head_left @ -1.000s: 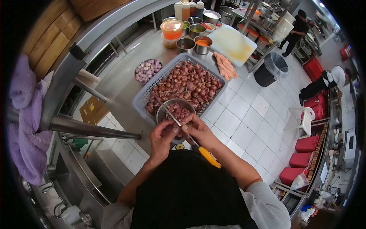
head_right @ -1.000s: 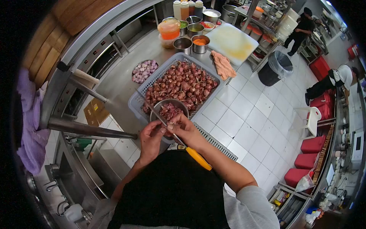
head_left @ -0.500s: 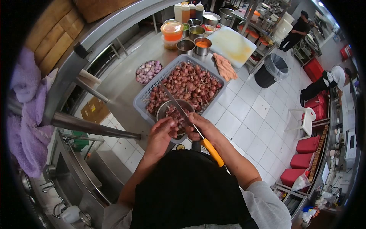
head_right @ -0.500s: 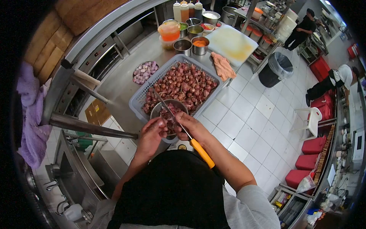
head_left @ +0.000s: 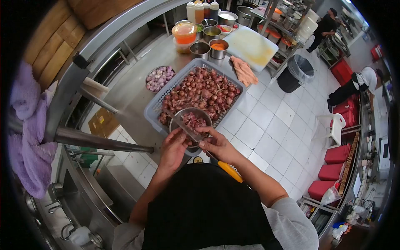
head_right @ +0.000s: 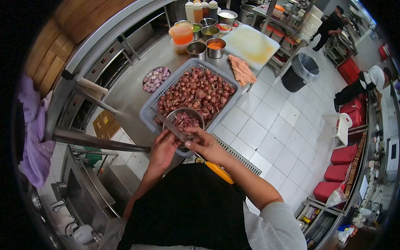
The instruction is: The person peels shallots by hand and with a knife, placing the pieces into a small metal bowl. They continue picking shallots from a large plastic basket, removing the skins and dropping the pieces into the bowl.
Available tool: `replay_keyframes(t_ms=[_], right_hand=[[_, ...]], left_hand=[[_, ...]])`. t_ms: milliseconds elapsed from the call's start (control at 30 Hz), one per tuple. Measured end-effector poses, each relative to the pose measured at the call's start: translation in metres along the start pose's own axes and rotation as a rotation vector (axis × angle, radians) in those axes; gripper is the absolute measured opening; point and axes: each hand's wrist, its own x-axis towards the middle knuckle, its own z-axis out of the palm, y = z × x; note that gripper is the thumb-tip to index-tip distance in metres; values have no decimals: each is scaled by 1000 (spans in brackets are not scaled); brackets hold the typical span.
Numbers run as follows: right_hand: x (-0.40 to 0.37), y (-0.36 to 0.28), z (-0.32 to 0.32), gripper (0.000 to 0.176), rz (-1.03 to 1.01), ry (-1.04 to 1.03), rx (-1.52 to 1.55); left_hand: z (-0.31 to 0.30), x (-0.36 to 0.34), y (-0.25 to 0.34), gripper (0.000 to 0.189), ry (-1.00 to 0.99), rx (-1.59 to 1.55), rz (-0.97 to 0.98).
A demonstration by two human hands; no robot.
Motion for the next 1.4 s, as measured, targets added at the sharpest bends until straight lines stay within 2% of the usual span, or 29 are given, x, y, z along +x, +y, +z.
replay_keyframes(t_ms=[133,333,567,733,867,933,1067,1167,1233,1300,1400], right_hand=[[-1,0,10,53,-67,31,-170],[0,2,17,51,-168,35,-153],[1,-7,26,47,-187,57,-179],[5,-4,30,39,-303,138,-157],[8,1,27,38,-295,144,-165],[6,-4,29,36,-281,135,-144],[10,-2,27,34,-297,125,-116],[10,-11,21,30,-219,86,73],[10,-18,13,24,10,16,268],[13,-13,5,19,154,-21,449],[18,-6,2,18,181,3,468]], left_hand=[[6,-1,2,32,-39,28,-8],[11,-6,2,31,9,11,54],[9,-10,-2,27,29,32,94],[15,-15,-3,26,-20,120,123],[13,-18,-7,25,23,131,111],[12,-19,-10,25,-27,231,209],[12,-18,-9,26,-4,331,198],[12,-18,-9,28,-12,230,221],[18,-16,-3,30,-1,213,101],[16,-10,-5,30,-10,166,116],[15,-8,-4,28,-65,41,56]])
